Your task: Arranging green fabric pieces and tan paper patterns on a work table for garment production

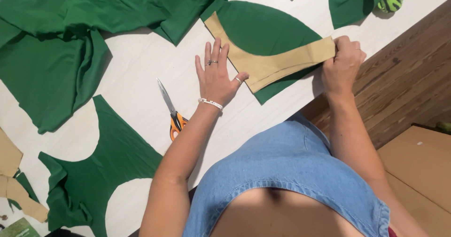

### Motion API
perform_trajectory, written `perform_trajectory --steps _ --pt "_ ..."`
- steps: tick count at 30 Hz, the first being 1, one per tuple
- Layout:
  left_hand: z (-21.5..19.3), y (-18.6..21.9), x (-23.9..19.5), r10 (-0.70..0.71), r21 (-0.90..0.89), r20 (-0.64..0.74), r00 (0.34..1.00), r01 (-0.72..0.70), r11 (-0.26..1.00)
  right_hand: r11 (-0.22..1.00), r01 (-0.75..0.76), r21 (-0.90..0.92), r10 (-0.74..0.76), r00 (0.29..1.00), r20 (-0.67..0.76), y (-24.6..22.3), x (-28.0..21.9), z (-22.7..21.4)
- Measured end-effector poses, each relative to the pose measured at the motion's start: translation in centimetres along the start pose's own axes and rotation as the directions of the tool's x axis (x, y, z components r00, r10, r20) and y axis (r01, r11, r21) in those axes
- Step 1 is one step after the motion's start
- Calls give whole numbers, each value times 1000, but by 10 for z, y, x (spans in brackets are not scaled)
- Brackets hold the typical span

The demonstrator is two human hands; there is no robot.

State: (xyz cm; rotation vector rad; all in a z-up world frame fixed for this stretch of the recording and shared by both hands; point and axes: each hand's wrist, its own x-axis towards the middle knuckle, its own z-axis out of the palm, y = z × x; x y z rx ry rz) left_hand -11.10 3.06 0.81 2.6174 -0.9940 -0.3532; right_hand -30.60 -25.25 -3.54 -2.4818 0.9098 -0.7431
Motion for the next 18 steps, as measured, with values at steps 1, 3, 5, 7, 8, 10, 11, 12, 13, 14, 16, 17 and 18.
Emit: perform_trajectory --steps 1,3,5,7,8,10,11,12,13,14,16,17,18 --pt "1 -1 0 0 4 -6 1000 0 1000 999 20 46 -20 1000 -3 -3 1 -1" --pt "0 -2 -1 -4 8 -8 1000 4 1000 995 40 93 -39 999 -3 -11 2 -6" --pt "-2 0 0 -13 0 3 1000 13 1000 987 31 156 -29 999 -12 -18 3 -15" --pt "-1 1 -1 -16 -2 8 1000 16 1000 987 19 158 -18 1000 -4 -15 1 -17" --pt "-2 0 -1 -22 -1 13 1000 22 1000 987 7 163 -8 1000 5 -14 0 -17" --pt "-3 2 -1 -24 -5 21 999 24 1000 988 3 155 -5 1000 8 -18 0 -19" --pt "-4 2 -1 -28 -8 24 999 29 1000 989 4 151 -5 1000 9 -20 1 -19" --pt "-3 1 -3 -29 -7 25 999 29 1000 988 3 151 -4 1000 10 -19 -1 -19" --pt "-2 1 -2 -26 -11 18 1000 26 1000 991 1 131 -3 1000 17 -17 -2 -19" --pt "-2 0 -1 -22 -15 12 1000 22 1000 994 0 111 -2 1000 24 -16 -2 -18" --pt "-2 -1 0 -25 -13 17 1000 25 1000 992 -9 126 5 999 31 -19 -1 -20" --pt "-2 -1 0 -25 -15 23 999 25 1000 991 -18 136 13 999 38 -20 -1 -22" --pt "-1 -1 -1 -25 -16 26 999 25 1000 991 -20 135 15 999 39 -20 -3 -22"
